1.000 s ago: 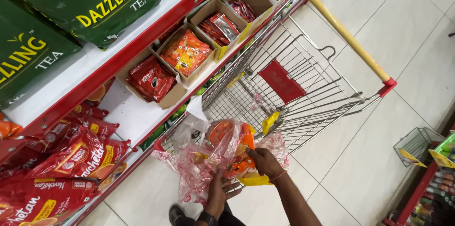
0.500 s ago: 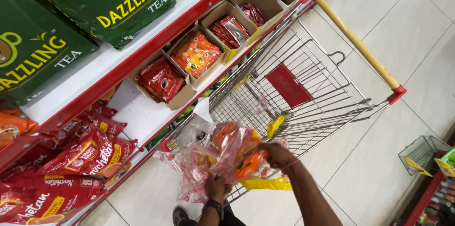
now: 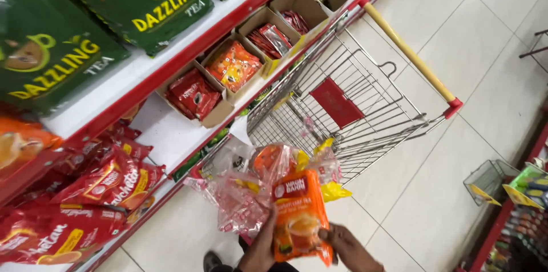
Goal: Selecting tea packets from shelves and placing them into a shopping cart.
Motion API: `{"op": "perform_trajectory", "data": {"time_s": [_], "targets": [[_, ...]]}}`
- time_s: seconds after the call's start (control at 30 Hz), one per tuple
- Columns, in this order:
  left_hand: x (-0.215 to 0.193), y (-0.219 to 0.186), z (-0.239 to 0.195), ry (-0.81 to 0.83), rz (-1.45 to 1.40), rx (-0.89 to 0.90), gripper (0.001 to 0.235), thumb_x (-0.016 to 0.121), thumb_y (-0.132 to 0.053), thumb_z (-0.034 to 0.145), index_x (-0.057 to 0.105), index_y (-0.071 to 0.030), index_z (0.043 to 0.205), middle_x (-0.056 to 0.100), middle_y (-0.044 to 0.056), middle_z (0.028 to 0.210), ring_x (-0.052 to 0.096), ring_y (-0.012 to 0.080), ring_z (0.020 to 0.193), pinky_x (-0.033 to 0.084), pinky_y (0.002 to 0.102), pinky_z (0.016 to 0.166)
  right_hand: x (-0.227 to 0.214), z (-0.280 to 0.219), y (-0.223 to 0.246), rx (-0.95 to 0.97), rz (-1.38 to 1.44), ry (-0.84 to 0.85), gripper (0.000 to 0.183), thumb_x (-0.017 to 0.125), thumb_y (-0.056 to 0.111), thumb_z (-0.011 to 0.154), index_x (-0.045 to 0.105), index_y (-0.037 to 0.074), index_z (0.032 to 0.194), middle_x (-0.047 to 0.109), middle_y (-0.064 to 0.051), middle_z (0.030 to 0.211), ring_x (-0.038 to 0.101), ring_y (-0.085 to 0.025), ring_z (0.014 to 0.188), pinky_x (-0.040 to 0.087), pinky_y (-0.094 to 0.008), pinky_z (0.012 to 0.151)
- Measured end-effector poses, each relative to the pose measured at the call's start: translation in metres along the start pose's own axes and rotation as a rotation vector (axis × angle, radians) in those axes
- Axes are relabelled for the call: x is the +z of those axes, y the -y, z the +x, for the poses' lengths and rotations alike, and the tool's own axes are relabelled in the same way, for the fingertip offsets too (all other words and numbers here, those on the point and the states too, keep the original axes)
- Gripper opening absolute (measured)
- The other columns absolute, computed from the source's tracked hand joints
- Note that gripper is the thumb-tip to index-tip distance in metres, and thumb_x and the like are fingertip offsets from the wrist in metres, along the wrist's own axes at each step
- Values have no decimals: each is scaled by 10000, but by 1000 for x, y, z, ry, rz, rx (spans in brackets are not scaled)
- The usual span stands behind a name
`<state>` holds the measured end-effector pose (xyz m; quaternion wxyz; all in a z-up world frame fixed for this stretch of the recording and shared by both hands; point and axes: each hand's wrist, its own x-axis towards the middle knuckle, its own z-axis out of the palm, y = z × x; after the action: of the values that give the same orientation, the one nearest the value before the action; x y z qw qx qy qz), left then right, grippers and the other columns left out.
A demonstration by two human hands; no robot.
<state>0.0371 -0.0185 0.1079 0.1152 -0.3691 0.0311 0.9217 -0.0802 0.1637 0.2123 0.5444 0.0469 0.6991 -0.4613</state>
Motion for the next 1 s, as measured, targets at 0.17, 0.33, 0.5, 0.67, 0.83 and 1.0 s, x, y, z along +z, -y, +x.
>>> {"op": "perform_trajectory", "data": {"time_s": [0.17, 0.33, 0.5, 0.67, 0.83, 1.0], "targets": [[13, -15, -72, -27, 327, 265, 687, 668, -479, 898, 549, -57, 1427, 688, 106, 1338, 671, 227, 1205, 551, 398, 1012, 39, -24, -5, -125, 164, 88, 448, 704, 283, 894, 650, 28, 1257, 775, -86, 1092, 720, -152, 1021, 555, -343, 927], [5, -19, -119, 108, 791, 570, 633, 805, -217, 849, 529, -27, 1387, 709, 108, 1237, 681, 173, 1109, 568, 347, 968, 97, -27, 17, -369, 365, -151, 520, 724, 73, 795, 588, 60, 1296, 741, -88, 1174, 704, -157, 1018, 554, -340, 905], [5, -13, -189, -9, 846, 678, 623, 834, -206, 816, 551, -33, 1343, 738, 112, 1193, 704, 167, 1077, 583, 350, 944, 155, -54, 17, -504, 474, -212, 387, 713, 69, 860, 639, -50, 1221, 764, -146, 1060, 731, -204, 902, 607, -372, 806], [-43, -2, -231, 23, 746, 695, 584, 827, -205, 822, 564, -11, 1306, 725, 129, 1199, 696, 179, 1098, 564, 368, 982, 200, -62, -25, -608, 498, -260, 371, 713, 54, 865, 649, -64, 1211, 768, -152, 1037, 730, -195, 882, 606, -369, 794], [-64, -4, -289, -28, 688, 599, 543, 808, -143, 816, 558, -4, 1277, 727, 140, 1204, 709, 209, 1131, 547, 374, 1027, 247, -65, -47, -619, 421, -127, 343, 695, 92, 911, 649, -56, 1216, 771, -156, 1016, 722, -176, 853, 604, -351, 757], [-118, 1, -300, -121, 515, 703, 536, 787, -94, 805, 574, 34, 1280, 753, 187, 1166, 746, 257, 1070, 582, 409, 976, 283, -71, -33, -546, 280, 97, 333, 666, 133, 939, 658, -39, 1224, 779, -129, 1026, 724, -151, 868, 601, -331, 774]]}}
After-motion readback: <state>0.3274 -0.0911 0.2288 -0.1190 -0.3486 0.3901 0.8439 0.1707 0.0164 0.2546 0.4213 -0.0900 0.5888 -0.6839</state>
